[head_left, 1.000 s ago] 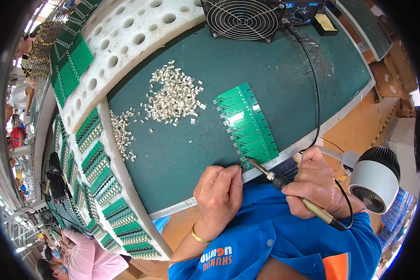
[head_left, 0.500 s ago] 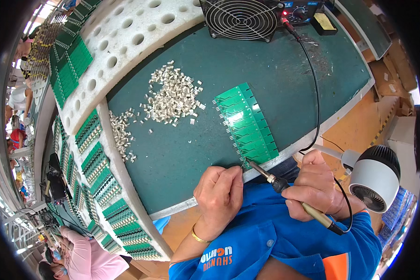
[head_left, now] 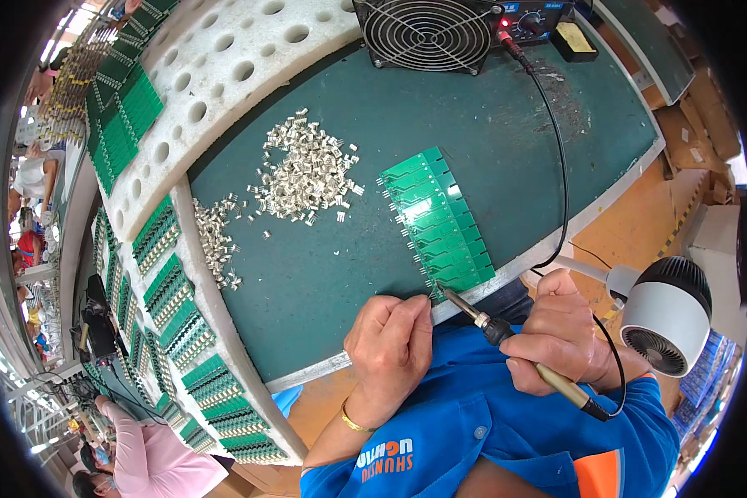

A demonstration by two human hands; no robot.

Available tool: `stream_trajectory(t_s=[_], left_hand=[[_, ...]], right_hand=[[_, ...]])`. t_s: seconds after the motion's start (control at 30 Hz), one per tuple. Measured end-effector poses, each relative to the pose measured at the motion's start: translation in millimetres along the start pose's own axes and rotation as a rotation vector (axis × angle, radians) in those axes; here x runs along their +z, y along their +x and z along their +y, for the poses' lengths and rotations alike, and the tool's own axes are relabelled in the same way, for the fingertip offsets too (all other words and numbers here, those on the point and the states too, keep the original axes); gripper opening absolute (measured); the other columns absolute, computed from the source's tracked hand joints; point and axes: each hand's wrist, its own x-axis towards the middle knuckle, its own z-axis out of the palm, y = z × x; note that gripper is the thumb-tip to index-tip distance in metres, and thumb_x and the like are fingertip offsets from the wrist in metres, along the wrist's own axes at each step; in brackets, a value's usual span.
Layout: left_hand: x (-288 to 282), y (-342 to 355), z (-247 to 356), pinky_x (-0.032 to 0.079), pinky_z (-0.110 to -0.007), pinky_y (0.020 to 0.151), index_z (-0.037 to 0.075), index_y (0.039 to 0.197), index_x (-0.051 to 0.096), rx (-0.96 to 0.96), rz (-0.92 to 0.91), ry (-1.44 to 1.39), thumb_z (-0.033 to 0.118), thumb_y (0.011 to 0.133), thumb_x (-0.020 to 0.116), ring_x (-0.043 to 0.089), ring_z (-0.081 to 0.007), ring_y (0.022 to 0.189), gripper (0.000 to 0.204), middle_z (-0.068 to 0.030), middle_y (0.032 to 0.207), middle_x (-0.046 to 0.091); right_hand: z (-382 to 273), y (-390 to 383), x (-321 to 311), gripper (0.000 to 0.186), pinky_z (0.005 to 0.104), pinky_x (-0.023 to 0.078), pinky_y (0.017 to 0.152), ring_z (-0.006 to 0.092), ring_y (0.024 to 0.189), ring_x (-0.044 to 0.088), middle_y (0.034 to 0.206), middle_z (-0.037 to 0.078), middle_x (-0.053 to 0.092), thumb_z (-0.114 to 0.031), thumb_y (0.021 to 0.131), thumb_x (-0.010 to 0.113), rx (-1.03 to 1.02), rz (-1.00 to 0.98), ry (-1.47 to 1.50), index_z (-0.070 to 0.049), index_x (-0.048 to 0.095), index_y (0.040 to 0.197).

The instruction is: The person solders components onto a circuit board strip using a soldering iron and wire, places the soldered board onto a foam rack, and solders components onto another circuit board strip.

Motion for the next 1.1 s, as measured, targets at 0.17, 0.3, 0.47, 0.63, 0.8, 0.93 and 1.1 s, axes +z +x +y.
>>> stream_trajectory(t_s=[0.17,0.3,0.47,0.63,0.8,0.93,1.1], left_hand=[[-0.3,0.6,0.5,0.046,-0.028,0.05,0.002,0.091,0.072,-0.008,-0.008,-0.001,-0.001,0.081,0.078,0.058,-0.0159,0.059,0.012,-0.0082,0.077,0.06],[0.8,2.4,-0.4,0.046,-0.028,0.052,0.002,0.091,0.072,0.026,0.001,-0.002,-0.001,0.082,0.077,0.059,-0.0172,0.059,0.012,-0.0086,0.077,0.06],[2.4,2.7,-1.0,0.046,-0.028,0.051,0.002,0.091,0.072,0.036,0.004,0.003,-0.002,0.082,0.077,0.059,-0.0168,0.06,0.012,-0.0086,0.077,0.061],[0.3,1.1,-1.1,0.045,-0.026,0.05,0.003,0.091,0.072,0.002,0.007,-0.016,-0.002,0.082,0.078,0.057,-0.0131,0.058,0.012,-0.0077,0.077,0.061],[1.2,-0.6,-2.9,0.044,-0.025,0.05,0.003,0.091,0.072,0.003,0.046,-0.012,-0.002,0.082,0.078,0.056,-0.0124,0.057,0.012,-0.0074,0.078,0.061],[2.0,1.0,-0.1,0.046,-0.032,0.051,0.004,0.089,0.071,-0.048,0.061,-0.03,-0.004,0.076,0.077,0.058,-0.0221,0.058,0.016,-0.0085,0.074,0.057],[2.1,1.9,-0.9,0.045,-0.029,0.05,0.003,0.09,0.072,-0.06,0.046,-0.033,-0.003,0.079,0.077,0.056,-0.0168,0.057,0.013,-0.0078,0.075,0.059]], right_hand=[[-0.1,-0.4,0.6,0.024,0.0334,0.034,0.059,0.0146,0.046,0.045,0.057,-0.004,0.047,-0.009,0.065,0.075,-0.003,0.003,-0.003,-0.011,0.065,0.087],[-0.4,-0.1,0.2,0.024,0.0335,0.034,0.059,0.0146,0.046,0.044,0.057,-0.004,0.047,-0.009,0.065,0.075,-0.002,0.003,-0.01,-0.011,0.065,0.087],[-1.1,0.0,0.9,0.024,0.0333,0.033,0.059,0.0145,0.046,0.044,0.057,-0.004,0.047,-0.008,0.064,0.074,0.002,0.008,-0.014,-0.011,0.065,0.087],[-1.1,1.3,-0.2,0.023,0.0327,0.033,0.059,0.0142,0.045,0.044,0.056,-0.004,0.047,-0.007,0.064,0.074,-0.012,0.005,-0.031,-0.011,0.065,0.086],[-0.9,1.9,-0.8,0.023,0.0331,0.033,0.059,0.0146,0.045,0.045,0.056,-0.003,0.048,-0.007,0.065,0.074,0.001,0.015,-0.03,-0.01,0.065,0.086],[1.8,3.3,1.1,0.025,0.0335,0.033,0.059,0.0155,0.045,0.045,0.055,-0.003,0.048,-0.005,0.064,0.074,0.012,0.02,-0.012,-0.011,0.065,0.087],[2.4,5.7,2.0,0.026,0.034,0.033,0.059,0.016,0.045,0.045,0.056,-0.003,0.048,-0.004,0.063,0.074,0.012,0.026,0.005,-0.011,0.065,0.087]])
